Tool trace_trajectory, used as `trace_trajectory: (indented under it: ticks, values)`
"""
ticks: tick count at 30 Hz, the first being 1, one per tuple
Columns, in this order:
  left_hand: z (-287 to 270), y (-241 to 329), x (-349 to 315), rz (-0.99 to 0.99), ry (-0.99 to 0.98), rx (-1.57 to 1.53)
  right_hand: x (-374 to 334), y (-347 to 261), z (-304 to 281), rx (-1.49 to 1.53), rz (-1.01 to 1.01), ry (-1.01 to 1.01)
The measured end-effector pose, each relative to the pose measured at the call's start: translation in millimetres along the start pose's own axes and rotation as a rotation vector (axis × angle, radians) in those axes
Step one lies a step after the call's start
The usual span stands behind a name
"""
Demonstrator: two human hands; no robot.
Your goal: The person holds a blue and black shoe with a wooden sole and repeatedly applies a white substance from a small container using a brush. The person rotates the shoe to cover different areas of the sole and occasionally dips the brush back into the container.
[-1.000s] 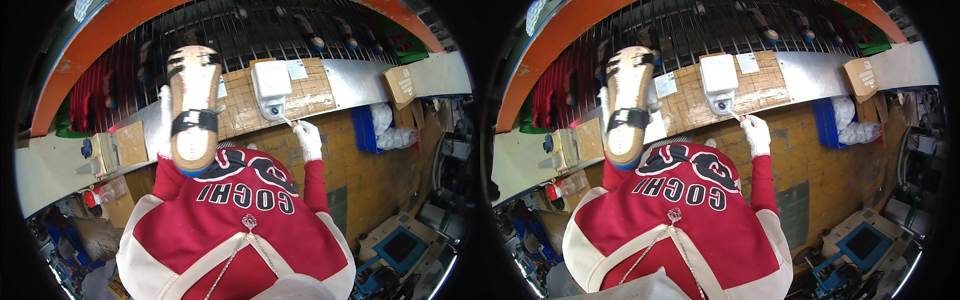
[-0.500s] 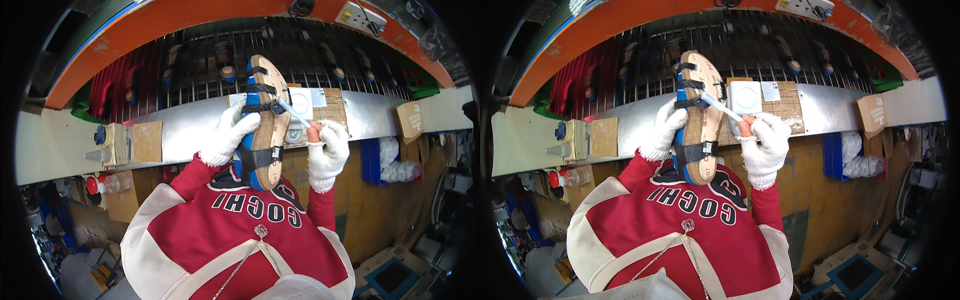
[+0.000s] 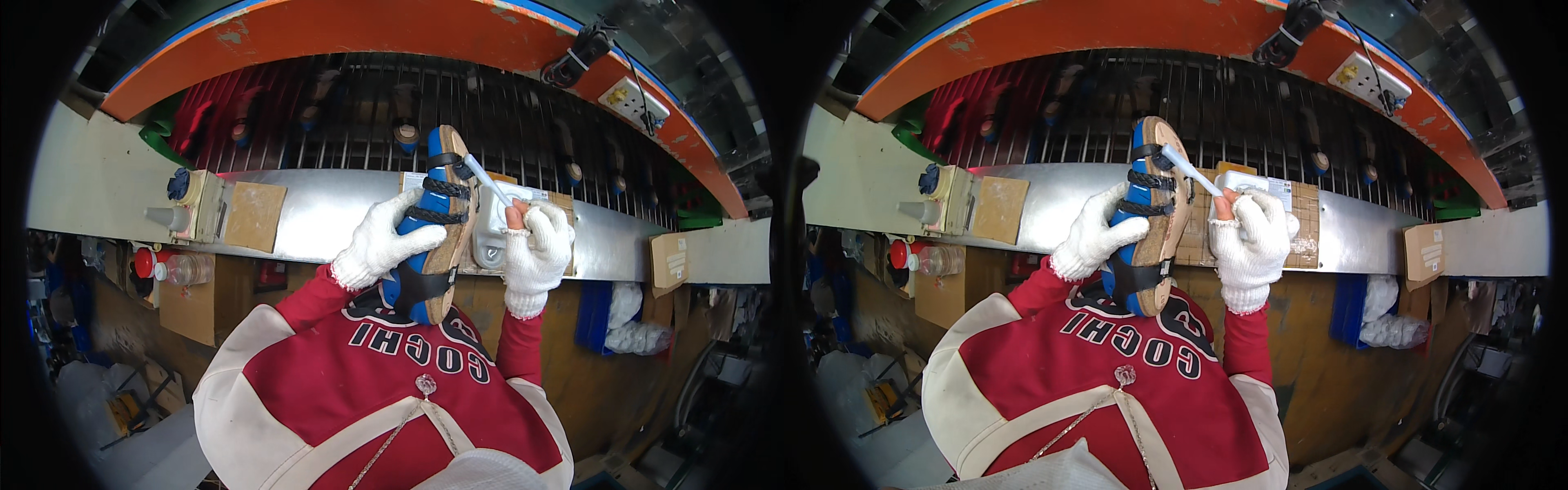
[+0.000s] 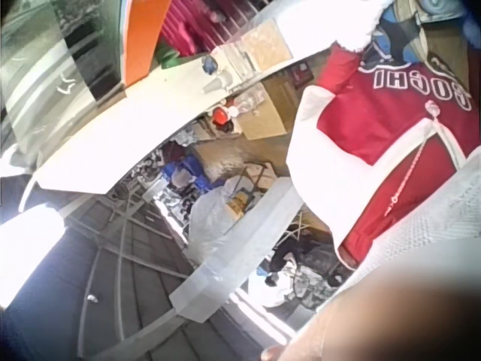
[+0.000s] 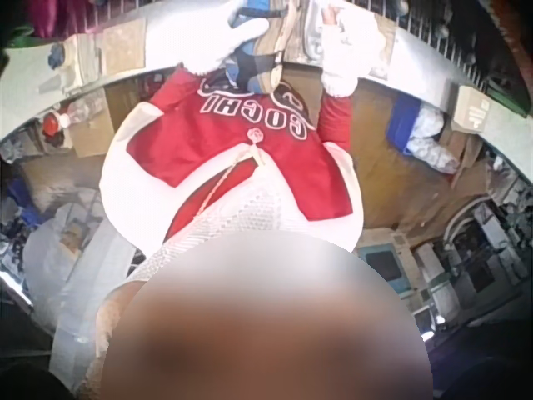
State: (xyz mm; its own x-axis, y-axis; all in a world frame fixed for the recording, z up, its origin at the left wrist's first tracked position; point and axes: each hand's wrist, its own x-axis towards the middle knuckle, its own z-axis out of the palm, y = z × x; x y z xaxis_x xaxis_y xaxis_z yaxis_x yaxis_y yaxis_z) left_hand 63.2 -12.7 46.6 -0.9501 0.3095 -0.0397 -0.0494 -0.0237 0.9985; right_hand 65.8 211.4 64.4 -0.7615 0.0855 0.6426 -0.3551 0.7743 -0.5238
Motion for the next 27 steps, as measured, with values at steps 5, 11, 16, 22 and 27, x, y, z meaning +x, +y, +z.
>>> trace_trajectory:
  ticks: [5, 11, 16, 22, 27]
  values:
    - [-6, 7, -1, -0.059, -0.029, 0.043, 15, 2, 4, -0.009, -0.081, 0.028]
    - [-6, 1, 7, 0.011, -0.018, 0.019, 28, 15, 6, 0.091, -0.021, 0.034]
    - [-5, 6, 14, -0.07, -0.037, -0.102, 31, 36, 0, 0.279, 0.052, -0.149]
    - [-5, 23, 19, -0.18, -0.097, -0.297, 29, 47, -6, 0.272, 0.008, -0.173]
    - [-4, 29, 22, -0.142, -0.104, -0.214, 25, 48, -10, 0.283, -0.013, -0.173]
